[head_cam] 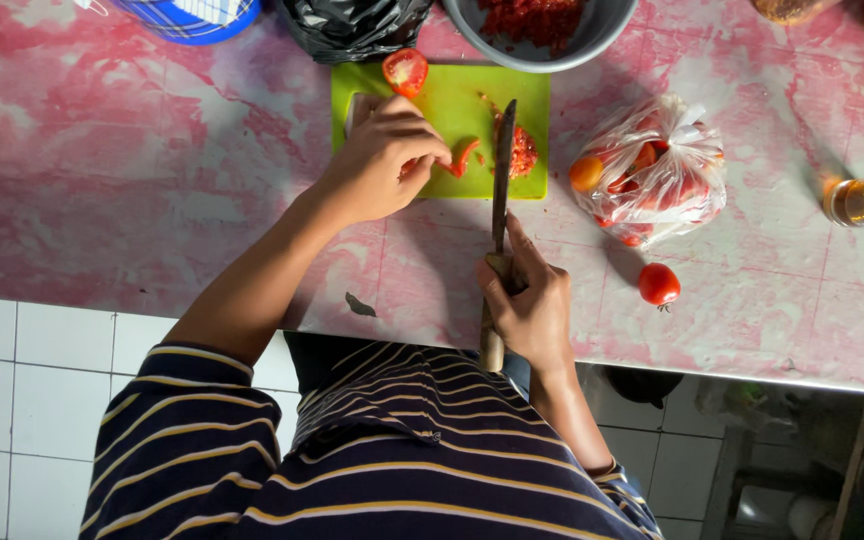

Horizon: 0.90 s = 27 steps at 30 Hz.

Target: The person cuts tomatoes on a green cutting board using a knife.

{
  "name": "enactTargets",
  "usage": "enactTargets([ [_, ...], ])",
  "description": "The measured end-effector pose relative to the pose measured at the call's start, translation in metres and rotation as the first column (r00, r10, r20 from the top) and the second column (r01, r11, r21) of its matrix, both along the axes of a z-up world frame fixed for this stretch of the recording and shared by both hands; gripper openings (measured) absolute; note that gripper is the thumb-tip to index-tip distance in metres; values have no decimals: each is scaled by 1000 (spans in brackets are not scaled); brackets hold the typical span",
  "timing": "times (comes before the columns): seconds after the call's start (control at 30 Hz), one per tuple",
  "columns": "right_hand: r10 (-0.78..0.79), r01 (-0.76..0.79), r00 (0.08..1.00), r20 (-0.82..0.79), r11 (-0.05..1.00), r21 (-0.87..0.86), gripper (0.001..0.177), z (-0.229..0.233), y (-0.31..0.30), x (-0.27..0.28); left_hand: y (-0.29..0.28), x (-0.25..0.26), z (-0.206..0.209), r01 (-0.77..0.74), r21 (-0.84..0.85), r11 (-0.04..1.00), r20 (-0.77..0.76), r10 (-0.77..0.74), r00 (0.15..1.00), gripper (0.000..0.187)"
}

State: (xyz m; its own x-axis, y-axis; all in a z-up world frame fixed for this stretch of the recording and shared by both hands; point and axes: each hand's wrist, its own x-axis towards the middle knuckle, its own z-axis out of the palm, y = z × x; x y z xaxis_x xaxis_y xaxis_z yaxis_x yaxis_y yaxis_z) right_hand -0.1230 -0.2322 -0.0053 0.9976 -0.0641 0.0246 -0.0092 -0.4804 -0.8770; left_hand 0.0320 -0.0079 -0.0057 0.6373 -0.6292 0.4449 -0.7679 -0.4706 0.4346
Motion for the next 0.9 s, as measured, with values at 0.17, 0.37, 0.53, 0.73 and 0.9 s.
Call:
enactTargets([
  [0.17,167,-167,986,-19,986,-13,64,14,-3,8,7,0,-2,9,2,1000,49,-9,999,5],
  [0.37,207,-210,977,-40,975,-74,61,22,-1,12,7,-1,-3,-12,25,1000,46,11,999,4],
  [0.53,196,-198,980,-36,977,-81,61,25,4,11,11,1,-5,7,18,1000,17,-7,1000,3],
  [0.73,180,-189,979,-91,976,-109,58,33,7,10,13,2,-8,1,-4,1000,-18,-1,1000,7],
  [0.9,160,-187,973,-166,969,-164,59,40,10,3,13,2,-8,-2,21,1000,-39,2,999,9],
])
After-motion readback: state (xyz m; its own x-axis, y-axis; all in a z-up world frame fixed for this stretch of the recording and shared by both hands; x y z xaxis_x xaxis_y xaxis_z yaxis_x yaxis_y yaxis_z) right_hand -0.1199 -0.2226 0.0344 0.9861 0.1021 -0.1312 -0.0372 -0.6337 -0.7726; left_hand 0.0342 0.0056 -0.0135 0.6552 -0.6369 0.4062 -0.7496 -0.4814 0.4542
